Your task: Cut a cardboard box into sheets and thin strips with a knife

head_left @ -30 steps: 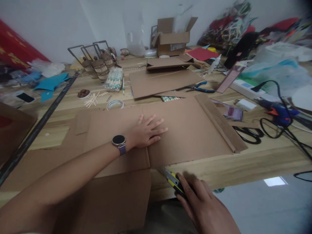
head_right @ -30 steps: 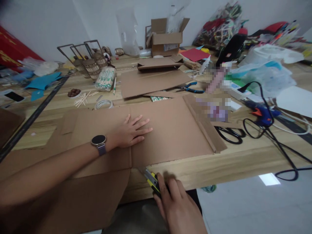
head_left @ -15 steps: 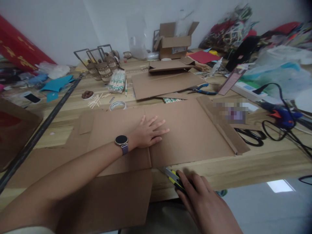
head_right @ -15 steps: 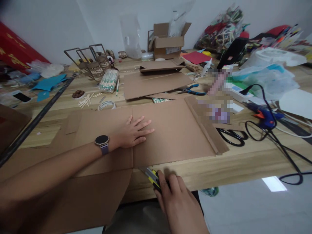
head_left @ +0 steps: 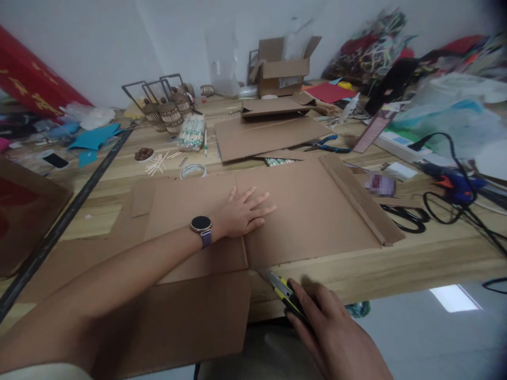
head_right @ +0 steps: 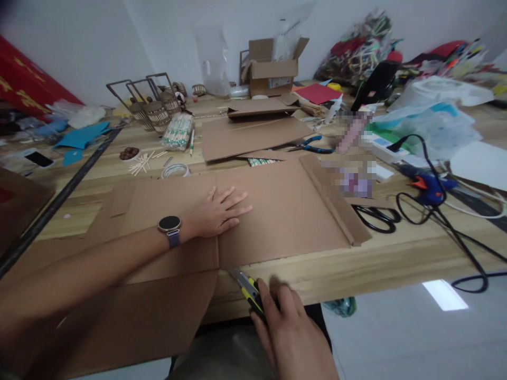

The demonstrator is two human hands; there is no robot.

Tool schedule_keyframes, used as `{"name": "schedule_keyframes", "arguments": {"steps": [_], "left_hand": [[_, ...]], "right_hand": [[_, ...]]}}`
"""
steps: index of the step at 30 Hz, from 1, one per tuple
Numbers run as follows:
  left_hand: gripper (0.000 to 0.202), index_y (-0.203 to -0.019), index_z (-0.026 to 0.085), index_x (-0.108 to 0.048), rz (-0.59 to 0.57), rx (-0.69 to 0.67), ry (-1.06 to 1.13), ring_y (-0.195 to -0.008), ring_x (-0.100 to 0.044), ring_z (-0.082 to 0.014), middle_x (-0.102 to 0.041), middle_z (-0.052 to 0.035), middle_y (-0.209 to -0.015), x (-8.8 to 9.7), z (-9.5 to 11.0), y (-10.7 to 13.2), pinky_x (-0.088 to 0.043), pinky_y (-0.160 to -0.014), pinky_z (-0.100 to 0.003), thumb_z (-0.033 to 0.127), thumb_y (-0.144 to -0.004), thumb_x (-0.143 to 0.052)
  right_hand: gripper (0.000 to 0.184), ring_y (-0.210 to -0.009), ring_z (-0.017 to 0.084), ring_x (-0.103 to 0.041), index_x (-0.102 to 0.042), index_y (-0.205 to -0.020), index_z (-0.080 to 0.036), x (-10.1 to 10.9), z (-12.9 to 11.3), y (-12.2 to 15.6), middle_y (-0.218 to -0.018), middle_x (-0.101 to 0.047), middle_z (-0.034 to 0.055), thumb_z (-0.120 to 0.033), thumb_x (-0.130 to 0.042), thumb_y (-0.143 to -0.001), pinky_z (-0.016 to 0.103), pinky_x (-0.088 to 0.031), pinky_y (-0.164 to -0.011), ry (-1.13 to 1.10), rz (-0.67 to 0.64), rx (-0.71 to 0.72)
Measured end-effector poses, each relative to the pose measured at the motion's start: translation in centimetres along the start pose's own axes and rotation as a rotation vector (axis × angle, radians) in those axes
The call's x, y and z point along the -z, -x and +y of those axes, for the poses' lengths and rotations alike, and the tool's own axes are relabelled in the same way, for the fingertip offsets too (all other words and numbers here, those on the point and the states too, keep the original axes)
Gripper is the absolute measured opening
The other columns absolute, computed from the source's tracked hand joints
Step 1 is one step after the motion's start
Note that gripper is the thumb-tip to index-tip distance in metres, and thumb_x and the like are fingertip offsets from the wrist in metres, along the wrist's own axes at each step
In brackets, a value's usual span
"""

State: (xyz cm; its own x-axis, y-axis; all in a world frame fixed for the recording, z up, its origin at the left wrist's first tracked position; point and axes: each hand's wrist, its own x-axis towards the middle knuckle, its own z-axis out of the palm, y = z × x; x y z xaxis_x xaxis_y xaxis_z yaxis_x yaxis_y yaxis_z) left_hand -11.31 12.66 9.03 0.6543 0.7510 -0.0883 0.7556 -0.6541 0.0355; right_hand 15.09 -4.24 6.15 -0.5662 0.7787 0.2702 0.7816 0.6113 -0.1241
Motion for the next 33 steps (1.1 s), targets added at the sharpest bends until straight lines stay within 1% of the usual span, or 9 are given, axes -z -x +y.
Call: {"name": "schedule_keyframes", "arguments": {"steps": [2,5,7,10,13,19,26,29,33], "left_hand": [[0.053,-0.154,0.037,-0.032,-0.001,0.011,0.003,-0.151,-0.021,-0.0352,-0.02,-0.0038,-0.167,0.4,-1.3,-0.1,-0.026,-0.113,-0.066,0.052,-0.104,-0.028],[0.058,-0.152,0.026,-0.038,0.087,0.219,-0.01,-0.147,-0.028,-0.0321,-0.025,-0.0114,-0.165,0.9,-4.4,0.0,-0.029,-0.115,-0.052,0.055,-0.102,-0.031],[0.069,-0.15,0.013,-0.039,0.122,0.304,-0.013,-0.141,-0.035,-0.0379,-0.039,-0.0217,-0.155,1.0,-6.4,0.0,-0.029,-0.114,-0.054,0.058,-0.098,-0.036],[0.072,-0.143,0.011,-0.049,0.146,0.324,0.007,-0.123,-0.051,-0.0362,-0.057,-0.0206,-0.132,1.1,-8.2,-0.5,-0.039,-0.105,-0.048,0.063,-0.093,-0.041],[0.071,-0.134,0.011,-0.054,0.211,0.388,0.013,-0.116,-0.053,-0.0347,-0.058,-0.018,-0.12,1.7,-8.6,-1.5,-0.042,-0.101,-0.045,0.066,-0.091,-0.041],[0.072,-0.135,0.012,-0.052,0.252,0.473,-0.003,-0.118,-0.05,-0.0338,-0.056,-0.0167,-0.12,3.9,-9.3,-2.9,-0.04,-0.103,-0.044,0.068,-0.091,-0.04],[0.073,-0.153,0.02,-0.037,0.147,0.519,-0.029,-0.121,-0.05,-0.0396,-0.053,-0.0201,-0.128,1.8,-8.5,-2.9,-0.04,-0.098,-0.05,0.064,-0.095,-0.036],[0.073,-0.154,0.031,-0.036,0.134,0.523,-0.045,-0.122,-0.048,-0.0409,-0.051,-0.0178,-0.13,1.3,-7.7,-2.8,-0.04,-0.097,-0.053,0.071,-0.093,-0.035],[0.075,-0.154,0.036,-0.036,0.139,0.541,-0.051,-0.119,-0.049,-0.0403,-0.051,-0.0163,-0.127,1.5,-7.5,-2.9,-0.04,-0.096,-0.051,0.076,-0.09,-0.035]], "right_hand": [[0.047,-0.092,0.024,-0.072,-0.057,-0.136,-0.017,0.0,0.3,0.2,-0.103,-0.068,0.0131,-0.045,-0.041,-0.102,0.028,-0.064,-0.065,0.003,0.0,-0.026],[0.048,-0.093,0.024,-0.072,-0.055,-0.139,-0.02,0.1,0.2,0.5,-0.105,-0.068,0.0128,-0.047,-0.043,-0.101,0.03,-0.064,-0.067,0.005,0.007,-0.069],[0.047,-0.089,0.023,-0.072,-0.055,-0.139,-0.02,0.1,-0.2,0.6,-0.1,-0.068,0.0119,-0.046,-0.041,-0.102,0.029,-0.064,-0.063,0.006,0.02,-0.097],[0.047,-0.086,0.023,-0.072,-0.057,-0.135,-0.019,0.0,-0.8,0.4,-0.097,-0.066,0.012,-0.046,-0.034,-0.103,0.03,-0.064,-0.061,0.015,0.094,-0.15],[0.046,-0.086,0.023,-0.072,-0.057,-0.135,-0.02,0.3,-0.6,0.0,-0.098,-0.066,0.0117,-0.045,-0.036,-0.103,0.03,-0.063,-0.062,0.015,0.103,-0.184],[0.047,-0.078,0.021,-0.071,-0.055,-0.138,-0.018,1.4,1.7,-1.9,-0.097,-0.064,0.0103,-0.043,-0.046,-0.101,0.029,-0.061,-0.057,0.019,0.018,-0.16],[0.04,-0.085,0.024,-0.069,-0.062,-0.13,-0.018,0.9,3.4,-4.4,-0.096,-0.063,0.011,-0.037,-0.051,-0.098,0.035,-0.062,-0.065,-0.017,-0.03,-0.155],[0.041,-0.086,0.025,-0.068,-0.062,-0.131,-0.015,0.6,3.3,-4.3,-0.097,-0.064,0.012,-0.035,-0.053,-0.096,0.036,-0.062,-0.066,-0.032,-0.045,-0.153],[0.04,-0.084,0.024,-0.069,-0.062,-0.13,-0.015,0.2,2.2,-3.6,-0.096,-0.064,0.012,-0.036,-0.048,-0.099,0.035,-0.063,-0.065,-0.027,0.008,-0.144]]}}
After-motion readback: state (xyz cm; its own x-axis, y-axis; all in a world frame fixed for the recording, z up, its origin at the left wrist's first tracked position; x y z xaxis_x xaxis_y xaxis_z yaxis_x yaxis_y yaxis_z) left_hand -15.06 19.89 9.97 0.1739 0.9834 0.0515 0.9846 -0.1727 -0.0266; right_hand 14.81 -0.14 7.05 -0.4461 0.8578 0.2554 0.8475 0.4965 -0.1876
